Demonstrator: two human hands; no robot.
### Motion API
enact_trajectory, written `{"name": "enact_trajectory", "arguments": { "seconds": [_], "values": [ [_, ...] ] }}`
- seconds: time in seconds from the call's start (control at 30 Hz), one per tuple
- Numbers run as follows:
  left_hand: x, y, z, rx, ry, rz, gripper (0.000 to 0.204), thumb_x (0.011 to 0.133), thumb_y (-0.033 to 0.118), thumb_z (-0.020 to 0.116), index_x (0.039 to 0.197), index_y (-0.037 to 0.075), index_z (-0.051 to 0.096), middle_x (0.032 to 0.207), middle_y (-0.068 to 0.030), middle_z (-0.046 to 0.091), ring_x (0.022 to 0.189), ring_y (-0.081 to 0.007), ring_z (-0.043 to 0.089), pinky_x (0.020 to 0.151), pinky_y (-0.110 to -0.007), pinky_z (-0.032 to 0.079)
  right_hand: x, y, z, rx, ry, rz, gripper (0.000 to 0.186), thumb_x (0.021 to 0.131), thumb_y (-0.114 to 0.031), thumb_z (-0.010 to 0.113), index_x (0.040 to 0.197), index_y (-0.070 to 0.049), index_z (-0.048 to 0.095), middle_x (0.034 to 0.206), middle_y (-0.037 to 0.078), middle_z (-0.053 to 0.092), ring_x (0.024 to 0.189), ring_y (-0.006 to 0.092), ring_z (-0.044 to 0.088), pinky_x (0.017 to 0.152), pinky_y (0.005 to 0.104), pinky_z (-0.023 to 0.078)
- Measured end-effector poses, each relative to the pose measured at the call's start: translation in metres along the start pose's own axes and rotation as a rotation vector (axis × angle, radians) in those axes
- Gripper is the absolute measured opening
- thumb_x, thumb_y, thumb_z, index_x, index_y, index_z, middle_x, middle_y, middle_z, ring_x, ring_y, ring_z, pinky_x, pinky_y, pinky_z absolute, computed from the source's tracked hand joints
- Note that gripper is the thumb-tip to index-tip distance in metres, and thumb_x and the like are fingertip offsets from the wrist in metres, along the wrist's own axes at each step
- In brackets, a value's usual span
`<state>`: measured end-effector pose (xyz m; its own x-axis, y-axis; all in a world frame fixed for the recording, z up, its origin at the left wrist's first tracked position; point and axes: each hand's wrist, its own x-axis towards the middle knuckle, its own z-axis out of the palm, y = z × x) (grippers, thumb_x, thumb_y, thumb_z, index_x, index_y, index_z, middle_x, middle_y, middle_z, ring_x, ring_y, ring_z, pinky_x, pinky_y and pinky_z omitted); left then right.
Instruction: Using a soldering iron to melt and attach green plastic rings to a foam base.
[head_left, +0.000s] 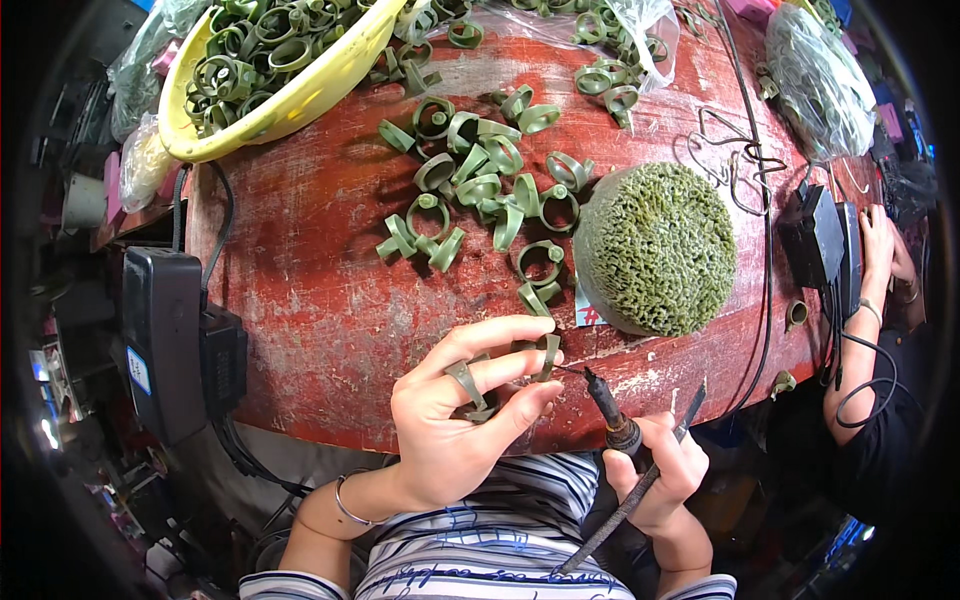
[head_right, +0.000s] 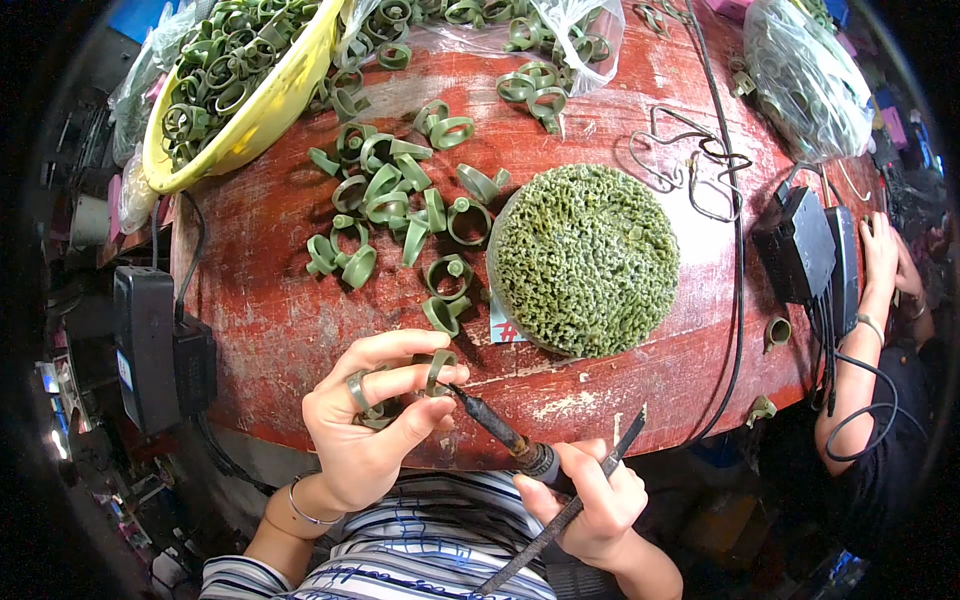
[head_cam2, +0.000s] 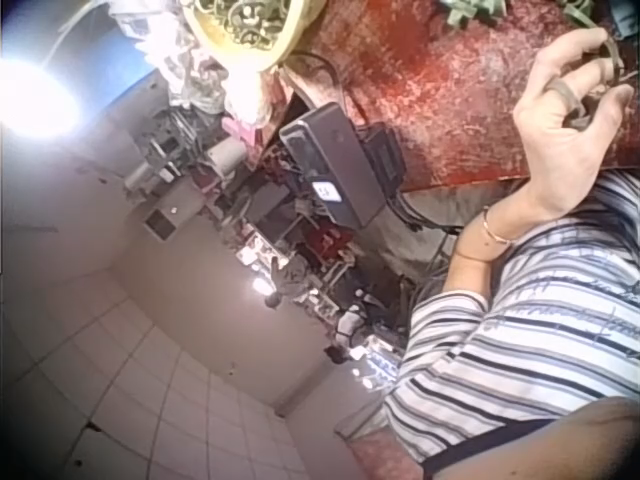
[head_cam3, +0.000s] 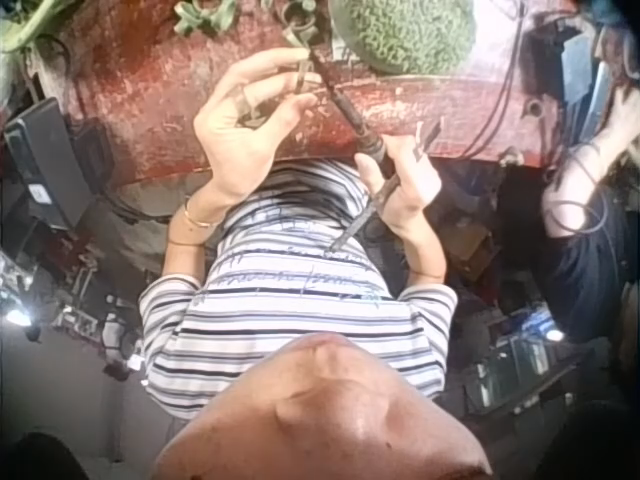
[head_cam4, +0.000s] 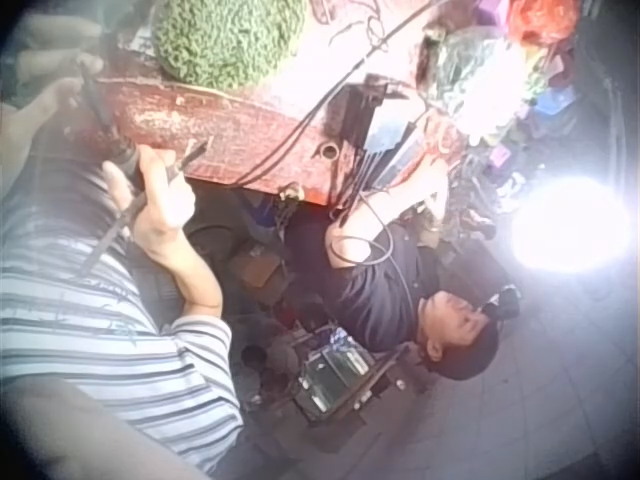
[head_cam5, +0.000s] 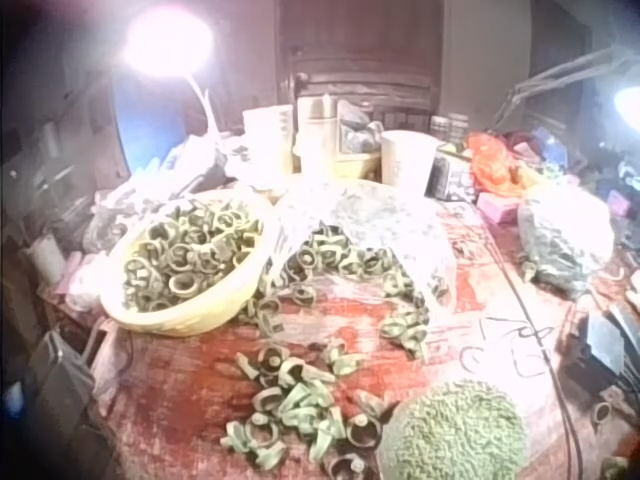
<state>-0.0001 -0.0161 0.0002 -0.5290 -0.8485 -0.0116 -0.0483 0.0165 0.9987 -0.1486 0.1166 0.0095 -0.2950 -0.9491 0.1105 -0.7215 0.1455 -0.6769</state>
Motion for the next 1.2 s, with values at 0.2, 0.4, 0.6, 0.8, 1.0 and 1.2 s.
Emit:
{"name": "enact_trajectory", "arguments": {
  "seconds": [0.2, 0.4, 0.6, 0.8, 1.0, 1.2],
  "values": [
    [-0.0009, 0.0028, 0.0017, -0.053, 0.021, -0.064, 0.019, 0.075, -0.003, 0.064, 0.094, -0.002, 0.066, 0.109, -0.0122, 0.053, 0.088, -0.0145, 0.058, 0.064, -0.022, 0.055, -0.0001, 0.0003, 0.0001, 0.016, 0.003, 0.001, 0.032, 0.066, -0.020, 0.074, 0.083, 0.003, 0.058, 0.061, 0.008, 0.054, 0.046, 0.0210, 0.053, 0.043, 0.0280, 0.042],
    [-0.0008, 0.0004, 0.0009, -0.021, 0.010, -0.029, 0.019, 0.076, -0.003, 0.064, 0.094, -0.003, 0.066, 0.110, -0.0121, 0.053, 0.086, -0.0139, 0.059, 0.063, -0.022, 0.055, 0.0006, -0.0001, 0.0003, 0.014, 0.001, 0.001, 0.032, 0.067, -0.020, 0.074, 0.083, 0.003, 0.058, 0.061, 0.008, 0.054, 0.046, 0.0209, 0.053, 0.043, 0.0279, 0.042],
    [-0.0014, 0.0027, 0.0026, -0.095, 0.024, -0.083, 0.018, 0.077, -0.003, 0.064, 0.094, -0.003, 0.065, 0.110, -0.0128, 0.052, 0.081, -0.0132, 0.060, 0.062, -0.022, 0.055, 0.0015, -0.0012, -0.0009, 0.016, -0.005, 0.002, 0.031, 0.067, -0.019, 0.074, 0.083, 0.003, 0.058, 0.060, 0.008, 0.054, 0.046, 0.0204, 0.053, 0.043, 0.0273, 0.042],
    [-0.0008, 0.0021, 0.0021, -0.081, 0.027, -0.067, 0.018, 0.076, -0.003, 0.064, 0.094, -0.003, 0.065, 0.110, -0.0124, 0.052, 0.082, -0.0132, 0.060, 0.062, -0.022, 0.055, 0.0017, -0.0013, -0.0007, 0.019, -0.007, 0.004, 0.031, 0.067, -0.019, 0.074, 0.083, 0.002, 0.058, 0.060, 0.007, 0.053, 0.046, 0.0200, 0.053, 0.044, 0.0272, 0.042],
    [-0.0007, 0.0029, 0.0025, -0.082, 0.026, -0.065, 0.018, 0.076, -0.004, 0.063, 0.094, -0.003, 0.066, 0.110, -0.0118, 0.052, 0.083, -0.0130, 0.059, 0.062, -0.022, 0.055, 0.0012, -0.0011, -0.0010, 0.013, -0.008, 0.001, 0.031, 0.066, -0.018, 0.074, 0.083, 0.002, 0.058, 0.060, 0.008, 0.053, 0.047, 0.0203, 0.053, 0.044, 0.0275, 0.042],
    [-0.0016, 0.0033, 0.0018, -0.082, 0.027, -0.076, 0.018, 0.076, -0.004, 0.063, 0.094, -0.003, 0.066, 0.110, -0.0116, 0.052, 0.082, -0.0125, 0.059, 0.062, -0.022, 0.055, 0.0008, -0.0009, -0.0009, 0.012, -0.009, -0.005, 0.032, 0.066, -0.019, 0.074, 0.083, 0.003, 0.058, 0.060, 0.008, 0.053, 0.046, 0.0203, 0.053, 0.043, 0.0274, 0.042]
  ]
}}
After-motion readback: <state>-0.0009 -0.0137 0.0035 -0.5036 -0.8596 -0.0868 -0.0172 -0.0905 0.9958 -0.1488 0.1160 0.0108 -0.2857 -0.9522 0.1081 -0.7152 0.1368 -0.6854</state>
